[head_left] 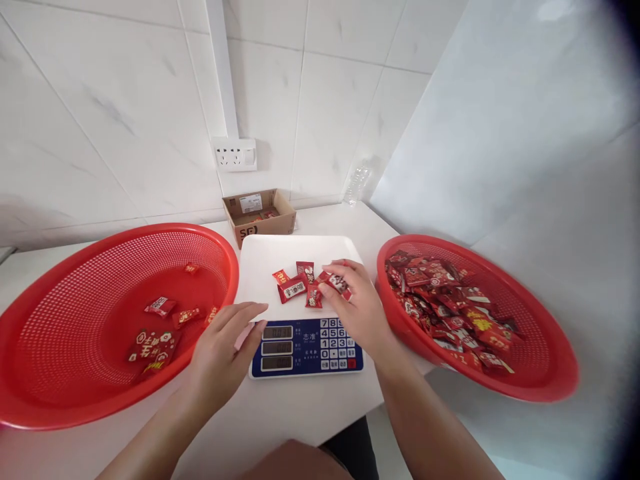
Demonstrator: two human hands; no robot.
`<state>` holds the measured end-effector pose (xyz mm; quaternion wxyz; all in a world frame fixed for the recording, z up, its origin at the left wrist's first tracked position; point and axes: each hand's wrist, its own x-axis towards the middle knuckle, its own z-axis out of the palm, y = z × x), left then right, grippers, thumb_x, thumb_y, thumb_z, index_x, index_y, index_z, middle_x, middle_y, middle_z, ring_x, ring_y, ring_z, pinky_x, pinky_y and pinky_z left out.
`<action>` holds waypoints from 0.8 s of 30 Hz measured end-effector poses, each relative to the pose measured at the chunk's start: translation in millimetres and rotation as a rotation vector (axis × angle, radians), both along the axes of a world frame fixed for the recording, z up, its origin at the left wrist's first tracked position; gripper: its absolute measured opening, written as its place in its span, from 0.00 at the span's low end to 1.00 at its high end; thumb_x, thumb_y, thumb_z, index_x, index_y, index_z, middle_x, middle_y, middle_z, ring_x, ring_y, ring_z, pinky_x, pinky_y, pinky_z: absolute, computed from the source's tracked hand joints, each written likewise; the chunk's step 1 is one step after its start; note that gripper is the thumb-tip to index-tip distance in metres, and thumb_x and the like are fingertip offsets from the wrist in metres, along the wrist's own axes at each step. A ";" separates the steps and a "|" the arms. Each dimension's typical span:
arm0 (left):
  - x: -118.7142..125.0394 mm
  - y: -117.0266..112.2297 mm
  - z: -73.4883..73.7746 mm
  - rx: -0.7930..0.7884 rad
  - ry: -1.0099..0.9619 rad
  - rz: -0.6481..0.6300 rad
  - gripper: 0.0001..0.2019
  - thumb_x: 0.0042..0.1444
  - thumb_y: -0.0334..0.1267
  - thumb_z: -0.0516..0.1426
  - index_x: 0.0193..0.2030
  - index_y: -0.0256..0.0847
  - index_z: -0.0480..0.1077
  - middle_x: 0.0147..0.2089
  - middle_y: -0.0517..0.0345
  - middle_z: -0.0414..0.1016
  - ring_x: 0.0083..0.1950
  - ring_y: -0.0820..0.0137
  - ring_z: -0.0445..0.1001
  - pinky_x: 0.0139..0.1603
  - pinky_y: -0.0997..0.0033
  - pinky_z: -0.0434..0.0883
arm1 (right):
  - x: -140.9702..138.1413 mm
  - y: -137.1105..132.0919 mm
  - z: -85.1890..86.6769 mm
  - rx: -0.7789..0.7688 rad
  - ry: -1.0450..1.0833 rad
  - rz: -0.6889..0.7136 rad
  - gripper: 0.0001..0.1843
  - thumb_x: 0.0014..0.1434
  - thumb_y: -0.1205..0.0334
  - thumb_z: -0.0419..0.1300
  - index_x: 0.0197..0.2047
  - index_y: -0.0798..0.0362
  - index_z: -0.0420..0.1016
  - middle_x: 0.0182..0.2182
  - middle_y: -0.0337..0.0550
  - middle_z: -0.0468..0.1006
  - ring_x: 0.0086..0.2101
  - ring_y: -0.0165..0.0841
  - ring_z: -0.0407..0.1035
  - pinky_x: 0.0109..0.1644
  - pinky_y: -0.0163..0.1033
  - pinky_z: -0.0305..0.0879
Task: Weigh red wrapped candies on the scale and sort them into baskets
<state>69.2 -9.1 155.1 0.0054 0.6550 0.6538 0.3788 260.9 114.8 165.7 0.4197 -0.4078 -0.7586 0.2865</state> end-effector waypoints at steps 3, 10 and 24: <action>-8.0 -25.9 2.5 0.026 -0.020 0.073 0.08 0.60 0.37 0.53 0.44 0.45 0.71 0.40 0.58 0.79 0.42 0.69 0.77 0.41 0.74 0.72 | 27.9 -4.1 3.9 0.134 -0.037 -0.143 0.13 0.57 0.55 0.59 0.45 0.48 0.74 0.46 0.48 0.69 0.50 0.39 0.65 0.56 0.48 0.63; -16.1 -59.7 0.7 -0.043 -0.085 0.217 0.06 0.58 0.42 0.55 0.39 0.48 0.72 0.36 0.62 0.80 0.35 0.70 0.78 0.35 0.76 0.72 | 99.9 -19.5 -8.1 0.122 -0.190 -0.481 0.19 0.55 0.48 0.59 0.47 0.48 0.74 0.46 0.48 0.71 0.48 0.44 0.67 0.51 0.54 0.65; -7.8 -45.0 -9.3 0.066 0.077 -0.049 0.08 0.58 0.31 0.54 0.43 0.44 0.71 0.36 0.58 0.80 0.37 0.71 0.78 0.37 0.78 0.74 | 121.0 -21.9 -18.9 0.117 -0.394 -0.525 0.23 0.59 0.48 0.52 0.52 0.49 0.73 0.50 0.52 0.67 0.51 0.46 0.64 0.53 0.54 0.63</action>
